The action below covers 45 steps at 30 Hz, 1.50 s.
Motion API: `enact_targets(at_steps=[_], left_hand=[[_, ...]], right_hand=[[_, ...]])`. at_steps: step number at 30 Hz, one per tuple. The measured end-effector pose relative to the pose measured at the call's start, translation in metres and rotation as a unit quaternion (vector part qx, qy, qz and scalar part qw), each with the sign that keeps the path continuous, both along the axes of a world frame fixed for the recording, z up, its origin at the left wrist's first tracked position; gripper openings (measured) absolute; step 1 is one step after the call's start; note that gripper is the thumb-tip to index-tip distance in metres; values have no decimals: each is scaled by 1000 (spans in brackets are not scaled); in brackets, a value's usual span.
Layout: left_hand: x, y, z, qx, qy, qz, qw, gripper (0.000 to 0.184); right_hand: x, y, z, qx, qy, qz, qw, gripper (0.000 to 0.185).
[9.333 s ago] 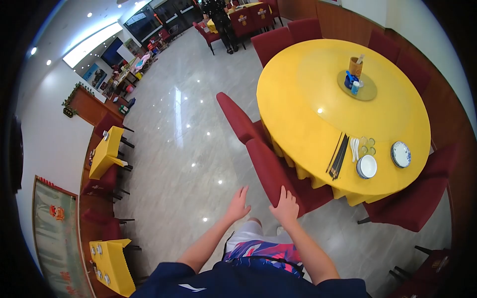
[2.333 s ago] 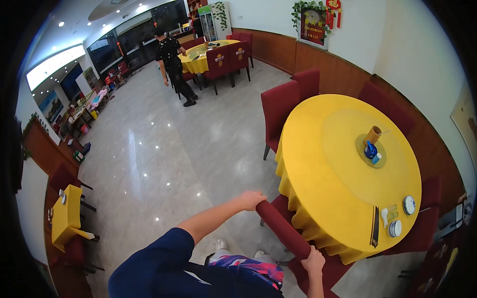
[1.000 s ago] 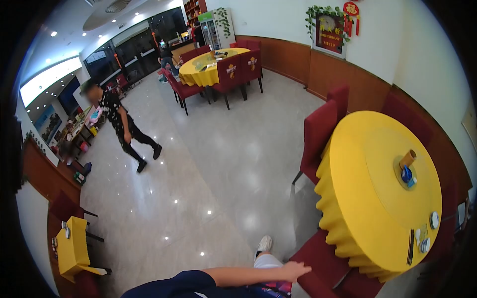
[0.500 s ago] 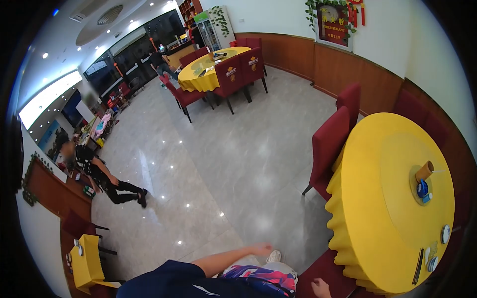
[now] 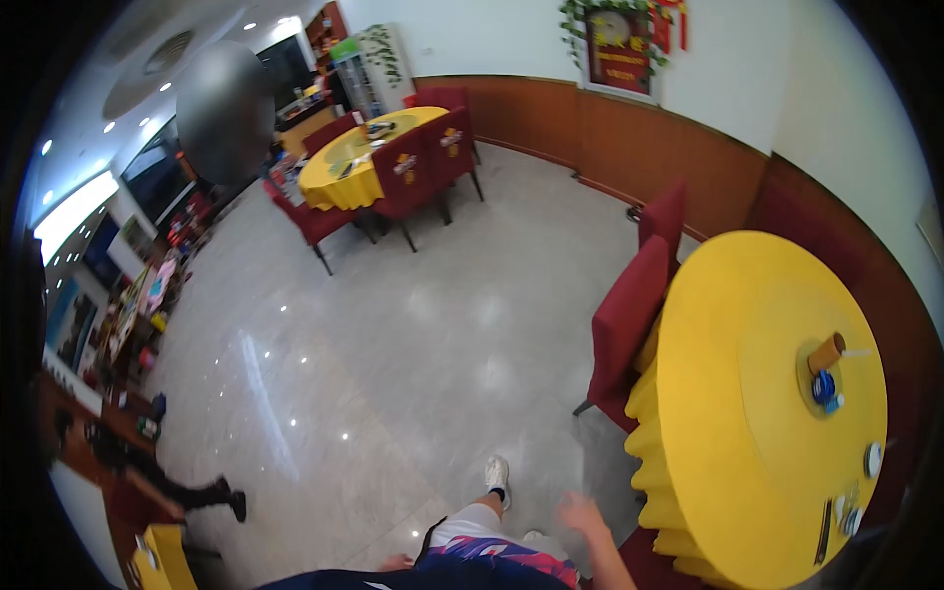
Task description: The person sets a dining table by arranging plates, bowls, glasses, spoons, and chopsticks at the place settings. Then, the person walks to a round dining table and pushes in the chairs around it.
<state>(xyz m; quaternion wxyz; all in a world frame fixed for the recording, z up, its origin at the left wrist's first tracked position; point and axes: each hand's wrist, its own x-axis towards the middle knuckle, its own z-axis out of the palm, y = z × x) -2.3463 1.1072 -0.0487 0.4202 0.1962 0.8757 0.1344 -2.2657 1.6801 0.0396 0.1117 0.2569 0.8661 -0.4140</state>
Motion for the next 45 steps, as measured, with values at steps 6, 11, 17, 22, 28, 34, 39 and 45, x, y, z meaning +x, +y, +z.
enact_targets(at_steps=[6, 11, 17, 22, 28, 34, 39, 45], left_hand=[[-109, 83, -44, -26, 114, -31, 993, 44], [-223, 128, -66, -14, 22, -24, 999, 45], [-383, 189, -13, 108, -226, 437, 864, 37], [-462, 252, 16, 142, -187, 390, 890, 42], [-492, 319, 7, 70, -216, 427, 875, 41], [-548, 353, -15, 19, 10, -206, 978, 37], [-642, 402, -17, 38, 16, -101, 994, 34], [-737, 538, 36, 22, -126, 13, 992, 32]], right_hand=[[-120, 61, 63, 78, 71, -204, 973, 56], [-218, 132, 105, 179, 167, -312, 918, 70], [-306, 168, 161, 118, 112, -365, 917, 78], [-359, 203, 118, 117, 101, -383, 911, 95], [-396, 246, 99, 132, 31, -457, 879, 110], [-407, 269, 109, 130, 34, -490, 861, 108], [-410, 272, 116, 122, 75, -497, 856, 103], [-418, 270, 127, 171, 69, -510, 840, 97]])
